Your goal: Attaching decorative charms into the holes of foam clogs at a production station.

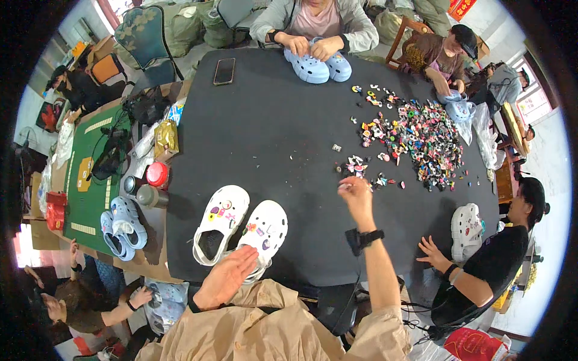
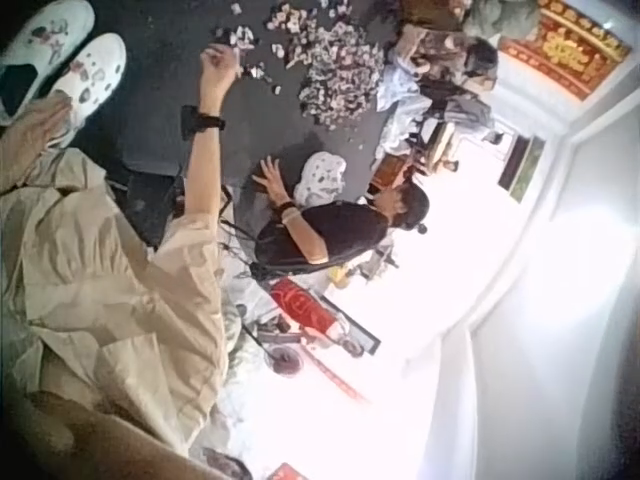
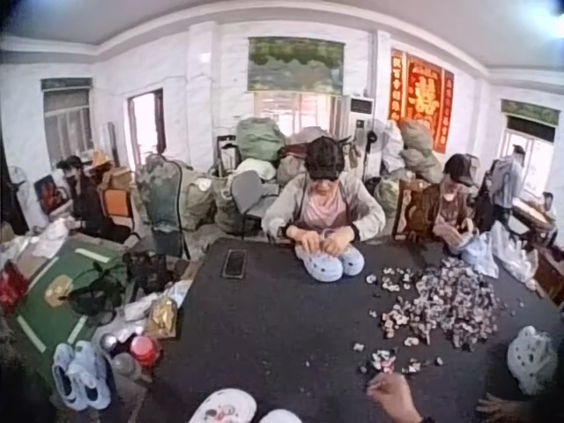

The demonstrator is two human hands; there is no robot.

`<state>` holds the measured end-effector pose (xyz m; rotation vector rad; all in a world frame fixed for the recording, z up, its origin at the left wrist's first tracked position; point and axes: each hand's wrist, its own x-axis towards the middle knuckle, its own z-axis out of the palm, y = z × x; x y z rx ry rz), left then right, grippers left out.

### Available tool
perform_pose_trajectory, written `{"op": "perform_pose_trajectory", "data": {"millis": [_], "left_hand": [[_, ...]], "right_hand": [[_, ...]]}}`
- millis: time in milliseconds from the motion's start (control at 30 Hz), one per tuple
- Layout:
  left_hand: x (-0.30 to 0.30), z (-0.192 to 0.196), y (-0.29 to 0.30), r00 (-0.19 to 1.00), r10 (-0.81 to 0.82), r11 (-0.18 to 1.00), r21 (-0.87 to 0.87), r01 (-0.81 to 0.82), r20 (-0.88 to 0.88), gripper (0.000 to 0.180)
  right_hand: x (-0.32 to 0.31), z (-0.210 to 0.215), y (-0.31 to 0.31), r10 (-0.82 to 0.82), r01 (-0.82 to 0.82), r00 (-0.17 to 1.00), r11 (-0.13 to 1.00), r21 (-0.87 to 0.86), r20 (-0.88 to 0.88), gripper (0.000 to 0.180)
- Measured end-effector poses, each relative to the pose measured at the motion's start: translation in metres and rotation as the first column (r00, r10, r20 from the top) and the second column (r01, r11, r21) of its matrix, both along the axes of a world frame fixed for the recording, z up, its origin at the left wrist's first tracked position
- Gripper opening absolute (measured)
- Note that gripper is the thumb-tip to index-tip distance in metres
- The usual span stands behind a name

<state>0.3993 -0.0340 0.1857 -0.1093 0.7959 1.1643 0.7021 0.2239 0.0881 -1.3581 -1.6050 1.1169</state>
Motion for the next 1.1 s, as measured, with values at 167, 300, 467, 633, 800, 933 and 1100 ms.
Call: {"op": "perform_pose_trajectory", "data": {"millis": [167,300,467,633,800,933,1100], "left_hand": [[-0.003,-0.002,-0.003,0.988,0.117,0.985,-0.118,-0.129,-0.101,0.050],[-0.015,-0.023,0.003,0.975,0.076,0.993,-0.099,-0.056,0.211,0.048],[-0.014,-0.041,0.003,0.985,-0.026,0.995,-0.085,0.041,0.171,0.035],[-0.017,-0.043,0.007,0.963,-0.052,0.998,-0.018,0.059,0.266,0.029],[-0.016,-0.041,0.013,0.949,-0.144,0.988,0.088,0.124,0.279,0.029],[-0.017,-0.054,0.010,0.954,-0.226,0.974,0.081,0.213,0.198,0.030],[-0.020,-0.049,0.011,0.958,-0.254,0.967,0.038,0.251,0.131,0.029]], "right_hand": [[-0.083,0.056,-0.070,0.215,-0.255,0.963,0.923,-0.287,-0.163,0.017],[-0.116,0.043,-0.089,0.298,-0.338,0.940,0.878,-0.339,-0.165,0.018],[-0.140,0.036,-0.091,0.325,-0.322,0.944,0.880,-0.351,-0.052,0.019],[-0.144,0.026,-0.084,0.453,-0.418,0.891,0.850,-0.321,0.039,0.019],[-0.147,0.032,-0.087,0.486,-0.467,0.874,0.827,-0.313,-0.021,0.018],[-0.152,0.035,-0.088,0.524,-0.500,0.781,0.850,-0.162,0.339,0.024],[-0.154,0.020,-0.063,0.441,-0.494,0.722,0.868,-0.049,0.534,0.083]]}}
